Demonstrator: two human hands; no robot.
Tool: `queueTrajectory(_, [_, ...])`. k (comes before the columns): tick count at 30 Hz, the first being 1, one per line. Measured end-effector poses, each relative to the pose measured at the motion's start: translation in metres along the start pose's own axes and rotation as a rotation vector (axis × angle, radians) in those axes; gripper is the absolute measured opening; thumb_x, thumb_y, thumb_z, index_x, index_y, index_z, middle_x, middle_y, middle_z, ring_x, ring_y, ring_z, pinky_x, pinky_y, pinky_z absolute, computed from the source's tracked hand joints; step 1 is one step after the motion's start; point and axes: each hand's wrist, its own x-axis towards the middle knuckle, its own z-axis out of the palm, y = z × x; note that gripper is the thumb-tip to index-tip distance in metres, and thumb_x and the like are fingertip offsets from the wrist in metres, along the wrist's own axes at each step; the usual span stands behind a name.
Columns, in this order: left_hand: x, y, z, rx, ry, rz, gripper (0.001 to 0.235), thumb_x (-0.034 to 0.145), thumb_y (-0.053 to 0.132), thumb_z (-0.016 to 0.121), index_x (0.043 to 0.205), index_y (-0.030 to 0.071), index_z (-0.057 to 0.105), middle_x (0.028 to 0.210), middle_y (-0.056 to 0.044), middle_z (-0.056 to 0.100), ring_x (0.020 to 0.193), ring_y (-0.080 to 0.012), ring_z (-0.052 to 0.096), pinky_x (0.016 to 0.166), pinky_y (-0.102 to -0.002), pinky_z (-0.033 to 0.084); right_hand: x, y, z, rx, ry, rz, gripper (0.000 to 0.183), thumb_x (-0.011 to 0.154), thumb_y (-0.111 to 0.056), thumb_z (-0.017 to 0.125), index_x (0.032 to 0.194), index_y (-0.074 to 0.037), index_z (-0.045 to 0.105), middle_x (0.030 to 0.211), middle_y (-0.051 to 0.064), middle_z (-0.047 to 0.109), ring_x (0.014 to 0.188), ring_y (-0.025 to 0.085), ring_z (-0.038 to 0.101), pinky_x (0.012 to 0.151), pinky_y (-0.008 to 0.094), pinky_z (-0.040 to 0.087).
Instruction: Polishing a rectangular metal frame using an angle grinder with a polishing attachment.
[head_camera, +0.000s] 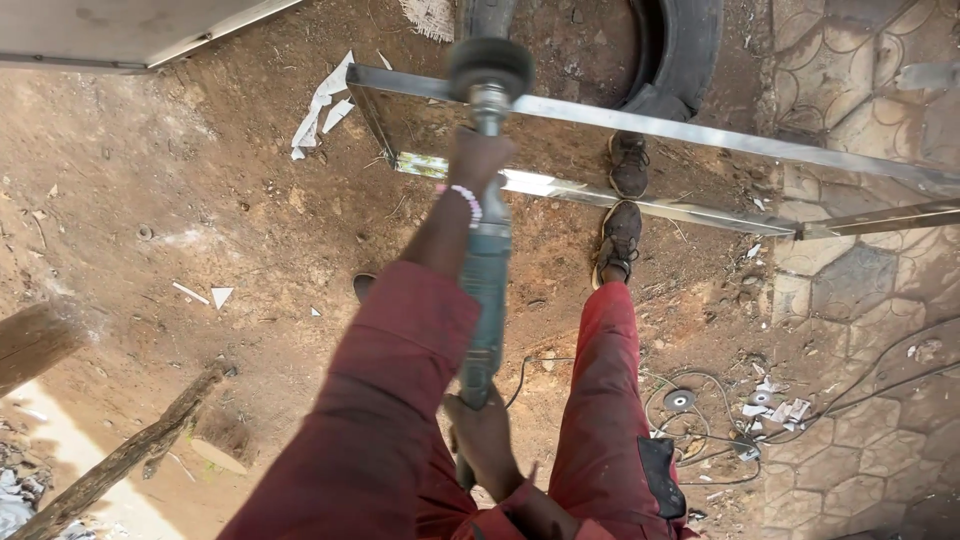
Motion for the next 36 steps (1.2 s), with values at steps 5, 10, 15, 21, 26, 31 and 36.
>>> queueTrajectory(5, [-0.028,0.009,0.031,0.027,-0.077,-0.047,0.057,0.077,0.007,0.066,0.131,0.007,0.048,0.110,-0.012,0.064,0.081,-0.0238,0.070,0.059,-0.031,0.063,0.000,-0.011,-0.023,-0.048,0.056,-0.011,0.015,0.079,-0.003,0.067,0.081,-0.007,0.053,0.051,0.009,0.051,0.038,0.019,0.047,0.038,0.036,0.040])
queueTrajectory(10, [0.007,-0.009,0.000,0.009,0.014,0.023,0.039,0.073,0.009,0.069,0.111,0.006,0.062,0.092,-0.008,0.069,0.070,-0.0184,0.069,0.053,-0.029,0.059,-0.001,-0.008,-0.012,-0.075,-0.031,-0.032,0.014,0.079,-0.008,0.068,0.086,-0.009,0.056,0.054,0.008,0.055,0.040,0.017,0.049,0.038,0.033,0.041])
queueTrajectory(15, [0.005,-0.005,-0.041,-0.093,0.167,0.028,0.015,0.066,0.003,0.064,0.080,0.005,0.060,0.068,-0.004,0.056,0.051,-0.0126,0.058,0.039,-0.025,0.052,-0.006,-0.021,-0.008,-0.200,-0.153,0.015,0.017,0.081,-0.018,0.070,0.088,-0.015,0.055,0.059,0.001,0.051,0.045,0.014,0.047,0.045,0.033,0.042])
queueTrajectory(21, [-0.002,-0.009,0.035,-0.018,0.043,-0.007,0.032,0.075,0.002,0.064,0.107,0.003,0.063,0.087,-0.009,0.067,0.064,-0.0206,0.067,0.051,-0.030,0.056,0.002,-0.009,-0.048,-0.057,-0.067,-0.025,0.020,0.081,-0.009,0.069,0.082,-0.012,0.049,0.054,0.006,0.050,0.037,0.017,0.047,0.037,0.033,0.039])
queueTrajectory(26, [-0.038,0.002,0.108,0.096,-0.074,-0.020,0.045,0.075,0.008,0.064,0.119,0.007,0.056,0.098,-0.008,0.066,0.077,-0.0199,0.067,0.062,-0.032,0.058,0.007,-0.023,-0.095,0.000,0.041,-0.026,0.021,0.078,-0.007,0.067,0.075,-0.009,0.047,0.053,0.007,0.046,0.039,0.019,0.045,0.039,0.035,0.038])
queueTrajectory(31, [-0.042,0.005,0.114,0.138,-0.089,-0.034,0.048,0.074,0.010,0.062,0.121,0.006,0.055,0.096,-0.009,0.068,0.069,-0.0196,0.068,0.057,-0.034,0.056,0.010,-0.027,-0.105,-0.049,0.045,0.010,0.016,0.079,-0.010,0.066,0.078,-0.006,0.050,0.050,0.010,0.049,0.040,0.019,0.044,0.041,0.035,0.040])
queueTrajectory(36, [-0.022,0.000,0.065,-0.051,0.044,-0.029,0.037,0.077,0.001,0.069,0.112,0.003,0.056,0.088,-0.008,0.060,0.066,-0.0179,0.061,0.053,-0.030,0.055,0.007,-0.026,-0.080,-0.057,-0.087,-0.024,0.017,0.078,-0.011,0.066,0.088,-0.009,0.053,0.052,0.007,0.048,0.039,0.017,0.047,0.039,0.034,0.039])
